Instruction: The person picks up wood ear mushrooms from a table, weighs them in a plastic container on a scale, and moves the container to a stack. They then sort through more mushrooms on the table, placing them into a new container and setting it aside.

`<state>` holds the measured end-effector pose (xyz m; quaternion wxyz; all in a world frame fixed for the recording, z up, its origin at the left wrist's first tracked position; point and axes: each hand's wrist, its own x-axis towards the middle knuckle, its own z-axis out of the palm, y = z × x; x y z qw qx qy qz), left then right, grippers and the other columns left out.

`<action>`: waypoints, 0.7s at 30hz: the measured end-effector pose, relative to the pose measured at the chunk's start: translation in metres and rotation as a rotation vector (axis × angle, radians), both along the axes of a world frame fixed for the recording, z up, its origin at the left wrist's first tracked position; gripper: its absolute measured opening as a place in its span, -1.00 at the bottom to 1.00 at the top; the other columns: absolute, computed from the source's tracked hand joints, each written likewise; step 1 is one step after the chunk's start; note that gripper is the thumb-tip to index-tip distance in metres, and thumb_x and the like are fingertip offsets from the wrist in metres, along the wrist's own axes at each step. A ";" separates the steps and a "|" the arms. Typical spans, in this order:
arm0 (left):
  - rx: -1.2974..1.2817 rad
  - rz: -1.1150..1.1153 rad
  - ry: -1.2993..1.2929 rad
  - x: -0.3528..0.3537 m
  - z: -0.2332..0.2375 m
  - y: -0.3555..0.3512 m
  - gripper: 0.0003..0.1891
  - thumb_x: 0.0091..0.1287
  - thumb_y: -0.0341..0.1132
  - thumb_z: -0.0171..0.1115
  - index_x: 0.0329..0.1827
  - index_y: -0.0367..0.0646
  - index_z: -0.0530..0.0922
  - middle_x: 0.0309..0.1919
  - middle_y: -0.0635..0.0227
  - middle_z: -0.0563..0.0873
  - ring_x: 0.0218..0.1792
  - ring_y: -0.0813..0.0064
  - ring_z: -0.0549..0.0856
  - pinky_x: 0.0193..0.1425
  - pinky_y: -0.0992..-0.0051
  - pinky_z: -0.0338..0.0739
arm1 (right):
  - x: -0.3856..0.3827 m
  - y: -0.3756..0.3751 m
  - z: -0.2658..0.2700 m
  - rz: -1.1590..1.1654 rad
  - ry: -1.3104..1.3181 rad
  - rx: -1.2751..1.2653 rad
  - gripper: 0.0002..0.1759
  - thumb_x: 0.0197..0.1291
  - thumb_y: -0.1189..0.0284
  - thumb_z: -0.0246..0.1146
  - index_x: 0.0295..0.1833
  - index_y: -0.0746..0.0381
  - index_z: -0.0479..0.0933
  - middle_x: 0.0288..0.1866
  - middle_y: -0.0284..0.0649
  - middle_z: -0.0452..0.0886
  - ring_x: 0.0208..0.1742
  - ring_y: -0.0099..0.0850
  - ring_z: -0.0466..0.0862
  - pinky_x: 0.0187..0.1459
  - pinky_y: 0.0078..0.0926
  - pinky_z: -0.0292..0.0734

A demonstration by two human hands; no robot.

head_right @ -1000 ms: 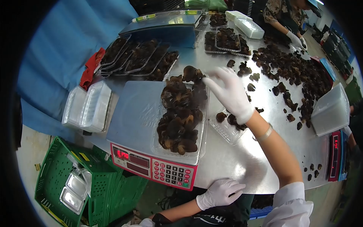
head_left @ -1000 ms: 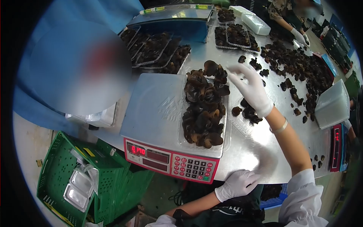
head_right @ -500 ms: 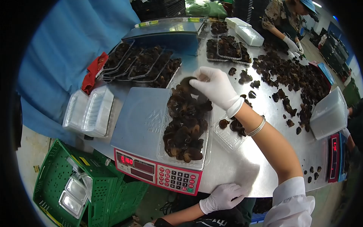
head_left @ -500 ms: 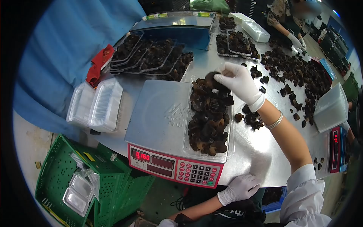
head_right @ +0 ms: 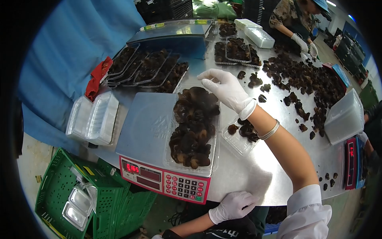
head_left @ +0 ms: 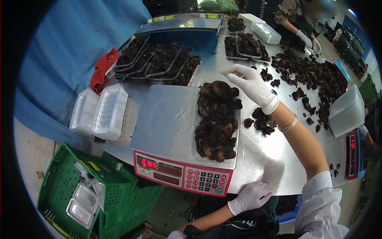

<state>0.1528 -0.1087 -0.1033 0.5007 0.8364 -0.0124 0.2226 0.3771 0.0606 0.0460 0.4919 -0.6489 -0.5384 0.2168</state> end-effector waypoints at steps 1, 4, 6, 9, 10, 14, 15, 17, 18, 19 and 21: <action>0.000 -0.002 -0.001 0.000 0.000 -0.001 -0.84 0.26 -0.39 0.31 -0.13 -0.21 0.64 -0.39 0.22 0.66 -0.34 0.17 0.69 -0.21 0.29 0.63 | 0.000 -0.004 0.000 0.000 -0.009 0.019 -0.69 0.42 0.31 0.23 0.13 0.25 0.63 -0.14 -0.32 0.70 -0.23 -0.60 0.61 -0.17 -0.60 0.59; 0.008 0.012 -0.026 0.001 -0.002 -0.001 -0.82 0.26 -0.39 0.31 -0.10 -0.21 0.65 -0.39 0.23 0.67 -0.35 0.19 0.70 -0.22 0.29 0.64 | 0.001 -0.010 -0.002 0.006 -0.051 0.085 -0.72 0.43 0.36 0.20 0.10 0.28 0.64 -0.12 -0.29 0.72 -0.16 -0.59 0.65 -0.07 -0.61 0.58; 0.023 0.014 -0.011 0.000 -0.003 -0.002 -0.81 0.25 -0.39 0.32 -0.09 -0.20 0.67 -0.37 0.23 0.69 -0.34 0.21 0.72 -0.20 0.30 0.64 | 0.001 -0.016 -0.002 0.017 -0.080 0.131 -0.74 0.44 0.40 0.18 0.08 0.30 0.65 -0.10 -0.28 0.73 -0.13 -0.59 0.67 -0.02 -0.61 0.58; 0.020 0.024 -0.034 0.000 0.000 -0.001 -0.81 0.26 -0.38 0.32 -0.10 -0.19 0.68 -0.38 0.24 0.69 -0.33 0.23 0.72 -0.19 0.30 0.65 | 0.001 -0.026 0.001 0.032 -0.028 0.069 -0.73 0.48 0.43 0.15 0.12 0.36 0.62 -0.01 -0.24 0.72 0.05 -0.51 0.65 0.17 -0.52 0.51; 0.015 0.049 -0.024 -0.001 0.001 -0.001 -0.81 0.26 -0.38 0.32 -0.10 -0.19 0.68 -0.38 0.24 0.69 -0.33 0.23 0.72 -0.19 0.30 0.65 | 0.001 -0.031 0.001 0.025 -0.036 0.086 -0.72 0.48 0.41 0.14 0.12 0.35 0.62 0.00 -0.24 0.72 0.07 -0.51 0.64 0.17 -0.52 0.50; 0.022 0.082 -0.070 0.002 -0.003 -0.003 -0.83 0.27 -0.35 0.31 -0.12 -0.18 0.68 -0.39 0.24 0.69 -0.34 0.22 0.72 -0.16 0.28 0.64 | 0.010 -0.038 -0.006 -0.005 -0.076 0.096 -0.76 0.46 0.46 0.14 0.04 0.36 0.64 -0.05 -0.24 0.73 0.03 -0.51 0.67 0.15 -0.56 0.51; 0.018 0.080 -0.091 0.001 -0.004 -0.005 -0.84 0.28 -0.34 0.30 -0.13 -0.17 0.68 -0.39 0.24 0.69 -0.34 0.22 0.72 -0.16 0.27 0.63 | 0.013 -0.038 -0.009 0.017 -0.047 0.104 -0.75 0.47 0.45 0.13 0.06 0.35 0.63 -0.03 -0.25 0.73 0.06 -0.50 0.66 0.15 -0.55 0.50; 0.012 0.092 -0.059 -0.002 -0.002 -0.005 -0.85 0.29 -0.34 0.29 -0.15 -0.17 0.67 -0.39 0.23 0.69 -0.35 0.21 0.72 -0.16 0.27 0.62 | 0.018 -0.034 -0.015 -0.001 -0.071 0.102 -0.73 0.46 0.44 0.15 0.11 0.34 0.62 -0.01 -0.26 0.72 0.04 -0.53 0.65 0.12 -0.56 0.51; 0.003 0.076 -0.038 -0.001 -0.001 -0.004 -0.86 0.30 -0.34 0.28 -0.16 -0.17 0.67 -0.39 0.22 0.69 -0.35 0.21 0.71 -0.17 0.26 0.61 | 0.014 -0.033 -0.014 -0.020 -0.085 0.115 -0.72 0.45 0.43 0.17 0.14 0.33 0.61 -0.01 -0.26 0.72 0.01 -0.55 0.64 0.09 -0.56 0.52; 0.001 0.073 -0.035 -0.001 -0.001 -0.004 -0.87 0.31 -0.33 0.27 -0.17 -0.16 0.66 -0.39 0.22 0.68 -0.35 0.20 0.71 -0.18 0.26 0.61 | 0.010 -0.030 -0.012 -0.016 -0.088 0.117 -0.72 0.45 0.43 0.17 0.14 0.33 0.61 -0.01 -0.26 0.72 0.01 -0.55 0.64 0.09 -0.56 0.52; -0.018 0.065 -0.034 -0.001 0.001 -0.003 -0.87 0.31 -0.33 0.27 -0.17 -0.17 0.66 -0.39 0.23 0.67 -0.35 0.19 0.70 -0.19 0.26 0.61 | -0.001 -0.027 -0.009 -0.074 -0.205 0.082 -0.69 0.42 0.42 0.20 0.18 0.29 0.60 0.02 -0.26 0.70 -0.08 -0.57 0.61 0.00 -0.53 0.54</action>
